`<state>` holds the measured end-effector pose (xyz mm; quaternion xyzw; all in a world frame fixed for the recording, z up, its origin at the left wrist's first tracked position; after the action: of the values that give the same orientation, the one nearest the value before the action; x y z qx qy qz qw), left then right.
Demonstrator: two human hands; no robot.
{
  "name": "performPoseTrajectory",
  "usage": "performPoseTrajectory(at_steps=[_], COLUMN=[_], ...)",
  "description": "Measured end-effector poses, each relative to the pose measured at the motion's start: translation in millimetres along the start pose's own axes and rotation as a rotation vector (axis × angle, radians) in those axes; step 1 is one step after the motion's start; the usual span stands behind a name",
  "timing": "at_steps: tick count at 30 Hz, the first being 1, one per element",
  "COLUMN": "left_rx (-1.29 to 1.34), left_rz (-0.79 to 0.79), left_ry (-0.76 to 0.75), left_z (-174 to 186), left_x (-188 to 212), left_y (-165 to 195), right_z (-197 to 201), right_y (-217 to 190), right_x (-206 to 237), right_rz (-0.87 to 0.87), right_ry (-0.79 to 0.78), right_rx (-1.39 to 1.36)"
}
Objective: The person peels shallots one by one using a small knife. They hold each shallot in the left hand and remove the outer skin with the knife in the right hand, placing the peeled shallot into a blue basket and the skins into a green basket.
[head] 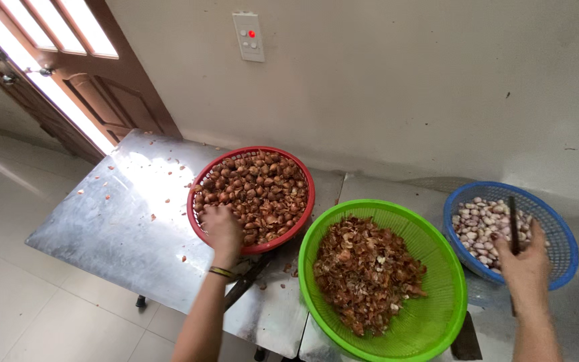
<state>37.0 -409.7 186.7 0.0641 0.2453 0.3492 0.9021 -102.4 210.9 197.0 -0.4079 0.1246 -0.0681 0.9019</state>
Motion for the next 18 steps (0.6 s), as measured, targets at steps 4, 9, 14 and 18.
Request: performPoseTrajectory(at_steps=[4,9,14,18], left_rx=[-0.296,-0.218,-0.187,0.387], left_rz=[0.138,0.098,0.045,-0.027], left_ry=[-0.320,-0.349,-0.245,-0.146], left_z=[-9.2,-6.7,-2.7,-5.3], left_x=[-24.3,-31.8,-37.9,-18.0], left_y=[-64.4,-74.9,-69.0,-33.7], right_z=[-16.3,-61.6,-99.9,-129.1], right_y=[22.0,12.2,10.3,18.9], right_x=[6.7,40.8,80.3,118.6], right_rz=[-0.161,-0.023,-0.083,-0.277], right_ry=[-0.074,-0.248,-0.390,-0.508], right_rx=[0.013,-0.283,-0.481,-0.629])
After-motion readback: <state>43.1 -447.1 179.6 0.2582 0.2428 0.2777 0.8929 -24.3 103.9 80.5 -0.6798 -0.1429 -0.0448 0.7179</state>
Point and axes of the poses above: each hand's wrist, its own x-axis away from the middle knuckle, its own z-axis out of the back of the hand, y = z × x, the point moved 8 cm from there along -x, towards the middle knuckle, and after that the axes turned 4 degrees about z, right-handed, at the moved point
